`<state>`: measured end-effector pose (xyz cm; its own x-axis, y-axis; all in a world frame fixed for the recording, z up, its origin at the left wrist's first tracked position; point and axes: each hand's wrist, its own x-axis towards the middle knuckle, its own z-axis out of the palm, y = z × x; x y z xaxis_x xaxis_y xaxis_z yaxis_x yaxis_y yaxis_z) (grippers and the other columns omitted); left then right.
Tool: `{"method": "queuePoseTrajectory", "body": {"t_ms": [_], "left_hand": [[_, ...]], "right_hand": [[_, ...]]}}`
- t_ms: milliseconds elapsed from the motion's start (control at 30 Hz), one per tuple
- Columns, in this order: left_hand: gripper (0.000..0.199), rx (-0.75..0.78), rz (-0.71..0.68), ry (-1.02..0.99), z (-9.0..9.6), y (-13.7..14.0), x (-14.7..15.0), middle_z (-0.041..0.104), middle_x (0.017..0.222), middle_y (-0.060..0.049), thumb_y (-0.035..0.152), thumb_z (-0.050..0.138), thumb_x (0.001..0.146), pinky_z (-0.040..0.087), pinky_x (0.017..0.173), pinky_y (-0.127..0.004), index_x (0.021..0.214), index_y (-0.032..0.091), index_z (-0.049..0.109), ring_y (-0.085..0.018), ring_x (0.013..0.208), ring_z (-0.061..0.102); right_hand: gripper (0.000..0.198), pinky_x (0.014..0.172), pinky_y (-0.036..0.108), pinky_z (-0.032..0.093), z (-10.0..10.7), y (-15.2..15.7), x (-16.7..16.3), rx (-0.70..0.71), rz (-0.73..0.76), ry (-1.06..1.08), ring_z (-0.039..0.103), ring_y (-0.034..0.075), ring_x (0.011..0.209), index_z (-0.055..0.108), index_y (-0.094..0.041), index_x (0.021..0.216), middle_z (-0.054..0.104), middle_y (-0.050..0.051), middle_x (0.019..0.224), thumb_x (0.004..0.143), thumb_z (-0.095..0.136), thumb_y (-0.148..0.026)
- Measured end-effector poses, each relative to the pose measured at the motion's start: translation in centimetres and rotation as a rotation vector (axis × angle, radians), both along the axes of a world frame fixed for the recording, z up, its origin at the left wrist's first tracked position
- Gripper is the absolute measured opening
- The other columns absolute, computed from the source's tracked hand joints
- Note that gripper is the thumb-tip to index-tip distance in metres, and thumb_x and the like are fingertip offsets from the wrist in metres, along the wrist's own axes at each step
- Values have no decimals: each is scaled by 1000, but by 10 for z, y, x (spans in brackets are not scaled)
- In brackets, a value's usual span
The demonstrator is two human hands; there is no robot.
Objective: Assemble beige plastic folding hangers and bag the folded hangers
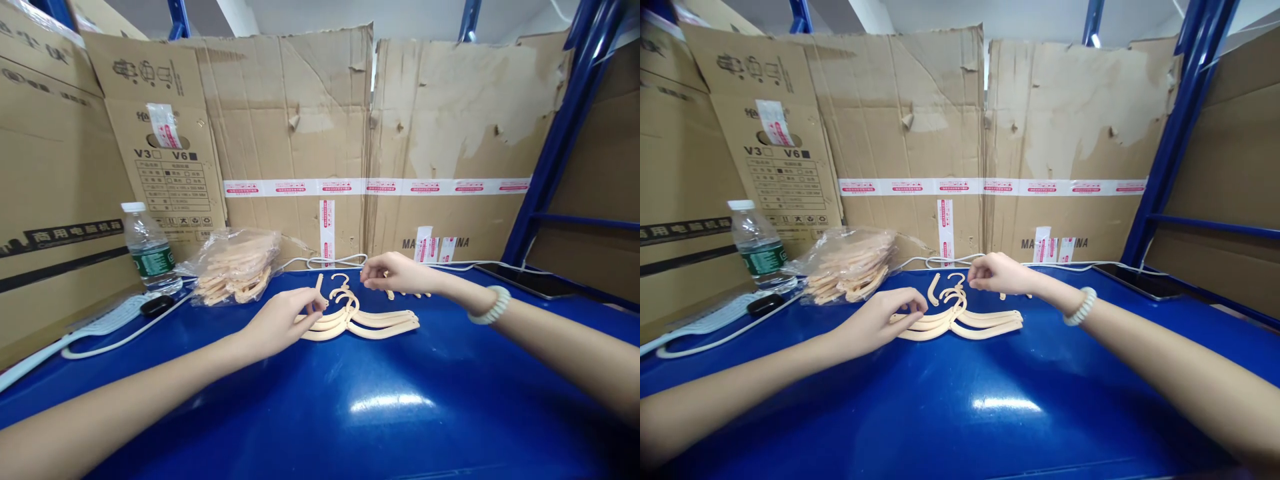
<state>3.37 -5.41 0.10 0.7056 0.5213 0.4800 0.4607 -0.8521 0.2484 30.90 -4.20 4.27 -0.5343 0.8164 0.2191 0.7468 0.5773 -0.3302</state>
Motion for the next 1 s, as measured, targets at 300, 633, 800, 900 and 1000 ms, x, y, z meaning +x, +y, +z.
{"method": "queuePoseTrajectory", "body": {"t_ms": [300, 633, 800, 900, 1000], "left_hand": [[28, 47, 0, 197, -6, 68, 22, 71, 90, -4, -2, 48, 81, 48, 78, -29, 85, 18, 68, -18, 85, 66], [18, 37, -81, 263, -11, 77, 15, 68, 95, -5, 9, 53, 86, 49, 80, -29, 94, 18, 66, -18, 89, 65], [17, 55, -109, 263, -14, 80, 13, 69, 97, -6, 11, 50, 89, 49, 83, -28, 96, 17, 65, -18, 93, 65], [18, 89, -114, 247, -16, 80, 13, 68, 97, -6, 12, 49, 90, 48, 81, -28, 95, 17, 65, -18, 91, 64], [21, 125, -116, 226, -12, 79, 10, 68, 97, -5, 10, 46, 90, 48, 78, -27, 96, 18, 65, -17, 88, 64]], "right_hand": [[30, 60, 23, 41, -21, 76, -21, 4, 60, -185, 59, 14, 65, 71, -14, 102, 68, 3, 76, 72, 68, -14], [16, 68, 25, 44, -38, 89, -24, -47, 156, -91, 59, 15, 69, 71, -15, 92, 69, 4, 79, 78, 63, -16], [8, 71, 27, 46, -36, 85, -22, -35, 51, 90, 60, 16, 75, 66, -14, 84, 67, 6, 83, 78, 61, -16], [9, 58, 24, 48, -33, 77, -18, -79, -51, 247, 58, 12, 60, 58, -15, 92, 63, 3, 77, 86, 52, -19], [10, 46, 22, 48, -29, 60, -16, -171, -109, 404, 56, 9, 49, 48, -18, 99, 59, 0, 75, 92, 43, -23]]}}
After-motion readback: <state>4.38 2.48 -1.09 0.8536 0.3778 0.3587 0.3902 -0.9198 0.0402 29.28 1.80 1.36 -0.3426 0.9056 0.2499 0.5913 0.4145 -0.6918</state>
